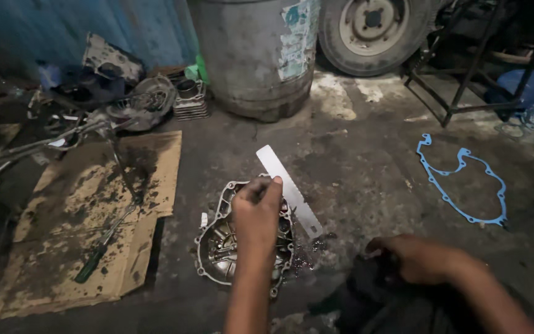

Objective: The person scrubs a greasy mechanical part, likely a clutch housing, using a metal scraper and a rag. They work on the floor, scraping off grime from the exterior and interior surfaces of the part.

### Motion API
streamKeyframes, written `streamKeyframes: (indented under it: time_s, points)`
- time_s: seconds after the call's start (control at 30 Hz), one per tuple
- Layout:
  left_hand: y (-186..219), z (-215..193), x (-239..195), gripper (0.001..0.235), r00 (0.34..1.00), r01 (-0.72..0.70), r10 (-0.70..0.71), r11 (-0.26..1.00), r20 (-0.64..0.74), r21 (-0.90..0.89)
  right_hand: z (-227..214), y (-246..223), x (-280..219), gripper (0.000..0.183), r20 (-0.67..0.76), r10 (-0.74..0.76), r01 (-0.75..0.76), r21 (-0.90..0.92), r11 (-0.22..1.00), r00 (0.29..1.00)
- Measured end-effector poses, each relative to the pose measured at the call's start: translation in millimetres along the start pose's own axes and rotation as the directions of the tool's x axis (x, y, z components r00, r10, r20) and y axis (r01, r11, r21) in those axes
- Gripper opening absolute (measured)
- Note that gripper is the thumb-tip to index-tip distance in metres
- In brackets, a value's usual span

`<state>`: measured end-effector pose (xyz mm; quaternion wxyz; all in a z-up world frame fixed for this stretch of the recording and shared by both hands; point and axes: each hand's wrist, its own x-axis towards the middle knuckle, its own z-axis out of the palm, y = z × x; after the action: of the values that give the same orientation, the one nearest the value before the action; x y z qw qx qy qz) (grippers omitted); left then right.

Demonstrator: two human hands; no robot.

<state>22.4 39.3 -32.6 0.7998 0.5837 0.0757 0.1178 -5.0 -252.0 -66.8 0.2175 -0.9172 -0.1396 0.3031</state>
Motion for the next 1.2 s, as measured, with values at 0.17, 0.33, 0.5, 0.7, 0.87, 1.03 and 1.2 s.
streamKeyframes:
  time_s: [0.17,0.33,0.5,0.7,0.87,1.03,1.2]
  points:
    - [-6,5,-3,0.019,0.999,-0.035,0.027,0.971,0.036,0.237,11,7,24,0.062,-0.170,-0.017,0.022,0.029,0.999,0.985]
    - [-13,29,-24,0.019,0.979,-0.045,-0.035,0.922,0.199,0.385,34,-11,47,0.044,-0.521,-0.021,0.267,0.401,0.877,0.853]
    - [-27,46,-34,0.022,0.957,0.173,-0.219,0.957,0.189,0.233,42,-24,56,0.034,-0.420,0.005,0.332,0.724,0.604,0.907]
    - [-40,35,-16,0.026,0.988,0.019,-0.051,0.978,0.148,0.208,23,-12,36,0.029,-0.181,-0.025,0.116,0.513,0.851,0.983]
    - [-50,43,-26,0.021,0.975,-0.011,-0.123,0.806,0.186,0.592,3,33,30,0.065,-0.514,0.067,-0.131,-0.088,0.988,0.855]
    - [-66,55,-44,0.024,0.957,-0.122,-0.090,0.738,0.276,0.664,-6,49,32,0.071,-0.621,-0.143,0.292,0.145,0.945,0.770]
    - [-78,55,-41,0.027,0.945,0.101,-0.222,0.898,0.242,0.429,11,30,47,0.051,-0.239,-0.040,0.132,0.385,0.913,0.970]
